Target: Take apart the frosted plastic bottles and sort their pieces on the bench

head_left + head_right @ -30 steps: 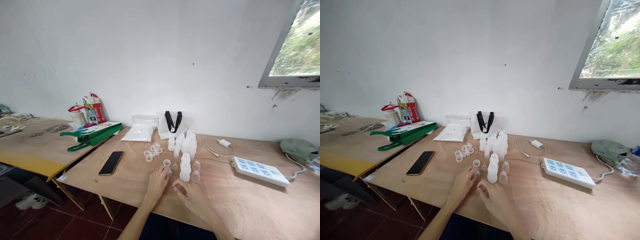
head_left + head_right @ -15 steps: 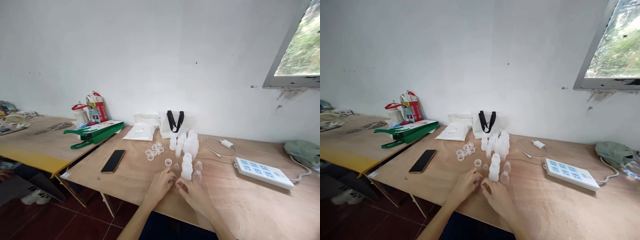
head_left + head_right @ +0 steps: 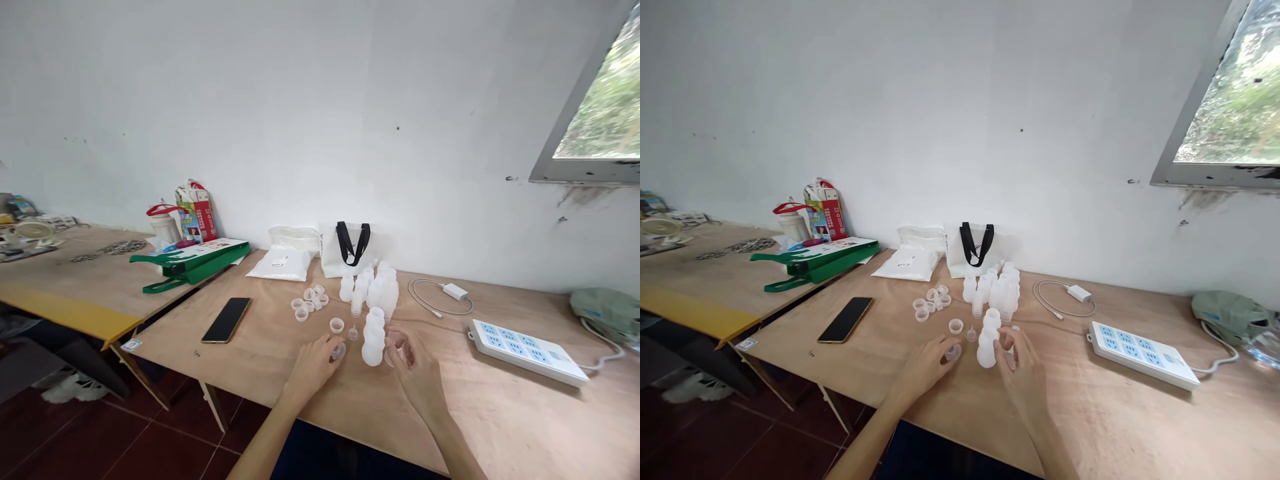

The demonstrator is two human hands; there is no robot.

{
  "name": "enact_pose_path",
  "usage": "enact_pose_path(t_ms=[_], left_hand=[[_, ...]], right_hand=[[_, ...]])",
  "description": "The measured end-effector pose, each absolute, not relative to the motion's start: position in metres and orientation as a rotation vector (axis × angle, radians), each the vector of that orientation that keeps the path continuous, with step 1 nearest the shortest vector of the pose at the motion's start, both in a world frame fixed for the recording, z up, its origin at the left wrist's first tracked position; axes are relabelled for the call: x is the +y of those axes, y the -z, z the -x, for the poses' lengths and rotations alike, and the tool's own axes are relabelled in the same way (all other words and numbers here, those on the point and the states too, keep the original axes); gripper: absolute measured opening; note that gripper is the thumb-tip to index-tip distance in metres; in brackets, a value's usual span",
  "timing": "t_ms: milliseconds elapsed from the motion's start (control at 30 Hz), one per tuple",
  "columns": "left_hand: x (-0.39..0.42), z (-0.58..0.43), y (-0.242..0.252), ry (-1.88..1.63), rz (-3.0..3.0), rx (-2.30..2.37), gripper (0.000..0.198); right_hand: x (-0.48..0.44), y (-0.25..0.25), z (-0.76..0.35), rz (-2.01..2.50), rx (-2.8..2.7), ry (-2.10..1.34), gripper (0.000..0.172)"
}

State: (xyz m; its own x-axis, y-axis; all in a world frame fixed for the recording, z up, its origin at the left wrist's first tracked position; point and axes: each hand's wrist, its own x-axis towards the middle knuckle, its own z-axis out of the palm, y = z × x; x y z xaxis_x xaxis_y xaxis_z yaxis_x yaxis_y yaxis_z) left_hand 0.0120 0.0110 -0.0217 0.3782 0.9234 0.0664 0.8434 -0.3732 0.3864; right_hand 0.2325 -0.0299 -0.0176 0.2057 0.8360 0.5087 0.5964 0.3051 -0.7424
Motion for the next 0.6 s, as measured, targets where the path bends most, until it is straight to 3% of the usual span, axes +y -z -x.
enact_pose_path(t_ms=[200,433,600], left_hand=[[0.01,-0.01,0.013,-0.656,-2.256,1.284,0.037],[-0.012,-0.025,-0.004,-0.852,-2.221,0.824,0.039],[-0.01,-0.034,0.01,-0.991,-2.085,0.78,0.057]], right_hand=[[-0.033,0.016,-0.221,1.321,-1.589,-0.449,0.038],[-0.04,0.015,-0.211,1.096,-1.433,-1.249,0.048],[-0.036,0.01,-0.217,0.978,-1.387,-1.251,0.04]])
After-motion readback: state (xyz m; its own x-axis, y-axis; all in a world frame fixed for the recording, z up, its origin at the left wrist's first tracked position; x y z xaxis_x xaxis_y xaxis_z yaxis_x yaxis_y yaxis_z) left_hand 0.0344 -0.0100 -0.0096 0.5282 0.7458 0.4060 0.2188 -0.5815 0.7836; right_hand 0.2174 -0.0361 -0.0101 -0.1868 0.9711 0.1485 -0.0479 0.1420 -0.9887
